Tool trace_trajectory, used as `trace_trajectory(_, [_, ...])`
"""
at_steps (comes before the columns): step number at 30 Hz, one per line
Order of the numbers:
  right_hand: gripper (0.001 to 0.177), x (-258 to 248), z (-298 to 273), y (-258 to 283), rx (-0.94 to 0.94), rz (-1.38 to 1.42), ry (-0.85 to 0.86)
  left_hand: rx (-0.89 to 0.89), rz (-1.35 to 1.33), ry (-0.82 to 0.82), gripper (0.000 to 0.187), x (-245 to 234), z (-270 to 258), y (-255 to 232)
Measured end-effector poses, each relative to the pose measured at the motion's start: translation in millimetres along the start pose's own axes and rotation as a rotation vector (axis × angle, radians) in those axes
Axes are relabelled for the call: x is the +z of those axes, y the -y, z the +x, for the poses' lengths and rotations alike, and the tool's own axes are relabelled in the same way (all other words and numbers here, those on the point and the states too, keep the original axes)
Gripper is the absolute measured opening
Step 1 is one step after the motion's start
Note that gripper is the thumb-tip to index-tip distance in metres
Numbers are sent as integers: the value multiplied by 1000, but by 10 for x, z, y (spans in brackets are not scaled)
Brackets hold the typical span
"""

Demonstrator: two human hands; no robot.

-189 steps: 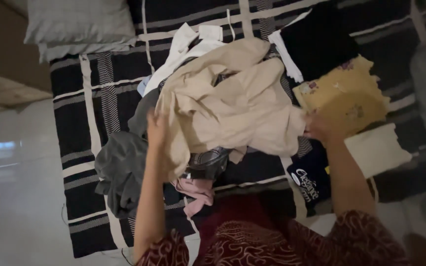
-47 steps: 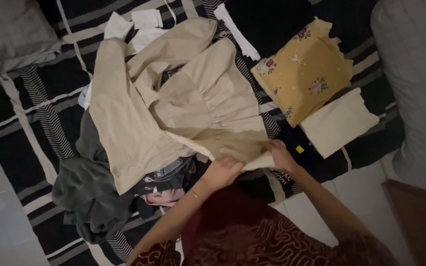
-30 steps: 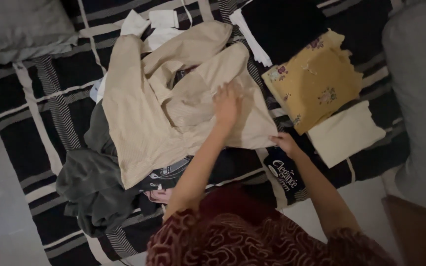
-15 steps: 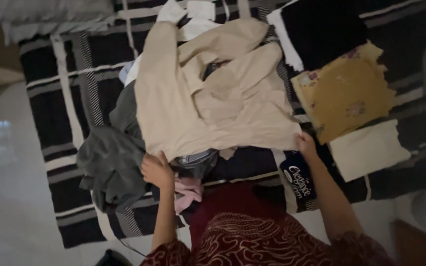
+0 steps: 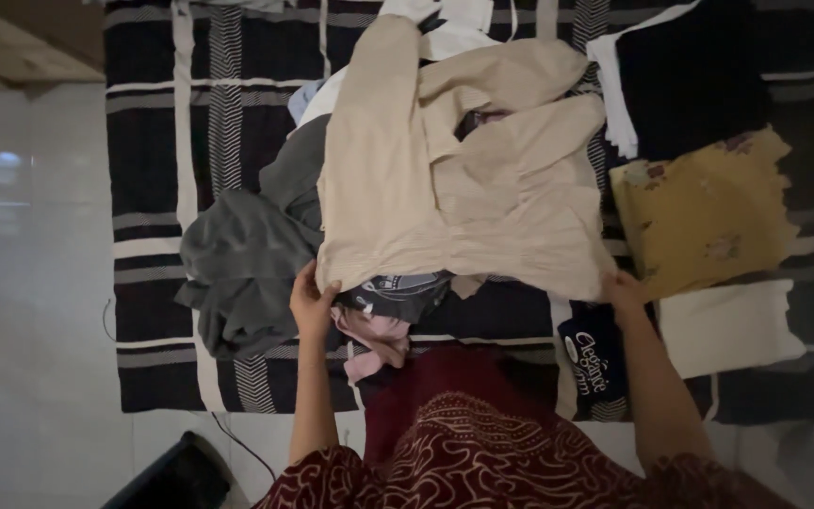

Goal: Folding various items of laundry on a bed.

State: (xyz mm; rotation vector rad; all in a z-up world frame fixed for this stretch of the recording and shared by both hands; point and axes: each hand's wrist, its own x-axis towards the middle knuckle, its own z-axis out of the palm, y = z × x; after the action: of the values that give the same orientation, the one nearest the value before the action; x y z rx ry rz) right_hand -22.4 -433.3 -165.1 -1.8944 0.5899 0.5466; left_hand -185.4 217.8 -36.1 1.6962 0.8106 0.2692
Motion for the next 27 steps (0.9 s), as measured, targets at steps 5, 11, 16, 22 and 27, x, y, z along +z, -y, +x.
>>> trace_trajectory(5, [30,12,-18,-15,43,11,-146,96,197,-80,44,1,20,6])
trace_trajectory(11, [41,45,-194,253,106,-200,-18,488,668,-159,40,4,33,-871])
trace_trajectory(16, [57,173,-668,1166,291,72,-161,577,425,-18,30,265,234,-750])
trace_trajectory(22, [61,36,-359,997,1,253,-324,581,397,52,29,619,918,-1036])
trace_trajectory(27, [59,33,-425,1179,24,137,-351,374,372,96,29,593,1193,-587])
